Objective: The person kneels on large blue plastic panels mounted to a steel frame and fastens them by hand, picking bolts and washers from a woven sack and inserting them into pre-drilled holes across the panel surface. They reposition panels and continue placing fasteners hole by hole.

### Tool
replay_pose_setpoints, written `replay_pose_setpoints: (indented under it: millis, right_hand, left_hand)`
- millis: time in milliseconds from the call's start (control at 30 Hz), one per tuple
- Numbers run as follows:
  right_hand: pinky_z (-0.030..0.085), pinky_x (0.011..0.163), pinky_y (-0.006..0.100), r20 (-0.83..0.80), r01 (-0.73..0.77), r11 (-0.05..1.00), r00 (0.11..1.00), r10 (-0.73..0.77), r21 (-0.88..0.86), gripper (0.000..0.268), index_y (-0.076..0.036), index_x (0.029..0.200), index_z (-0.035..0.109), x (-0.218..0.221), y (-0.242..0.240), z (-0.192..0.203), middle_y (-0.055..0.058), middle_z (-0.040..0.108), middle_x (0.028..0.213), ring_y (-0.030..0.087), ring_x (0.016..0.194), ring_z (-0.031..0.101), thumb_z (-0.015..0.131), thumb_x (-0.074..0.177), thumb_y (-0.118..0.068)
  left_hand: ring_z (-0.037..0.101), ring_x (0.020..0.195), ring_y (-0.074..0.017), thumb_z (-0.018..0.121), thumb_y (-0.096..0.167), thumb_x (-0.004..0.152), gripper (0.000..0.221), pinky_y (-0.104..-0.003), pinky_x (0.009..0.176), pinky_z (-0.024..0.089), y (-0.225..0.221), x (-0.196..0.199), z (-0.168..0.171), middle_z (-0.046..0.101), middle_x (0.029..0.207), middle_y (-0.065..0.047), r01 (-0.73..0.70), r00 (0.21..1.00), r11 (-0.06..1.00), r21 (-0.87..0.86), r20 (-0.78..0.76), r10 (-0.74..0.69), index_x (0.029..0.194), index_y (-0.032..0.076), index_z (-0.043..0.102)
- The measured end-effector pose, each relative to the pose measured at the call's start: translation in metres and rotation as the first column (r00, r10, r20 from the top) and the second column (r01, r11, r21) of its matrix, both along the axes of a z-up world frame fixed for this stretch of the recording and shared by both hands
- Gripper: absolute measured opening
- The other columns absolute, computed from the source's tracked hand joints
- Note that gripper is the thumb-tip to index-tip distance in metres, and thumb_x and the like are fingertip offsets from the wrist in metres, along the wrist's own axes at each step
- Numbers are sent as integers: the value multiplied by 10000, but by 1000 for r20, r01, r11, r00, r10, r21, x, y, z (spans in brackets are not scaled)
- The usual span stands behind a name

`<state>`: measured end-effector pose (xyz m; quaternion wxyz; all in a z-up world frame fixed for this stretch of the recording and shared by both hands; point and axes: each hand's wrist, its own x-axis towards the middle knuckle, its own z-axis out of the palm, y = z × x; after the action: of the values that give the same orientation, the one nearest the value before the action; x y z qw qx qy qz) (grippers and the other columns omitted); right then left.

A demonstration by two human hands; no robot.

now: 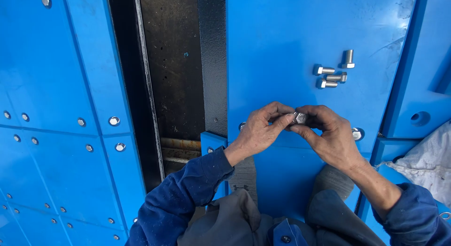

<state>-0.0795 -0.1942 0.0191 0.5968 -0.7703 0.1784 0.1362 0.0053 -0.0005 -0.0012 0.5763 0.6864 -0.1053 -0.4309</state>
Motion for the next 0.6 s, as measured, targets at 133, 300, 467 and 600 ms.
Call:
replay_pose_setpoints:
  millis: [133,300,467,600]
  right_hand:
    - [644,750,314,75,-56,993,995,64,-106,324,-36,1162,680,57,-16,-2,99,765,993,182,915,769,794,883,-157]
    - [624,875,301,254,-49,985,963,91,-166,292,12,1232,611,166,-36,-19,111,750,1139,179,1002,744,754,996,-83]
    - [620,878,343,372,-95,913,893,255,-398,274,17,1266,637,266,-32,-55,149,744,1164,233,1060,746,756,1022,-24]
    - [603,900,416,488,-60,768,740,463,-638,304,-23,1258,678,307,-23,-77,161,734,1149,319,1065,734,790,977,9]
  left_hand:
    - [753,1000,-190,613,340,1040,334,-333,834,611,-1,50,-8,773,1075,-90,-19,992,1000,-5,127,19,1207,62,692]
    - [195,1571,-440,532,593,1031,815,-708,1217,240,10,151,-111,285,1649,-237,-478,674,804,355,735,77,1603,41,351]
    - [84,1619,-403,409,691,1010,860,-715,1257,48,-3,188,-144,212,1724,-201,-426,754,806,411,654,65,1619,88,338]
    - [76,1650,-373,389,724,1001,863,-688,1305,-23,-2,183,-150,196,1759,-152,-452,722,834,317,679,133,1637,143,352]
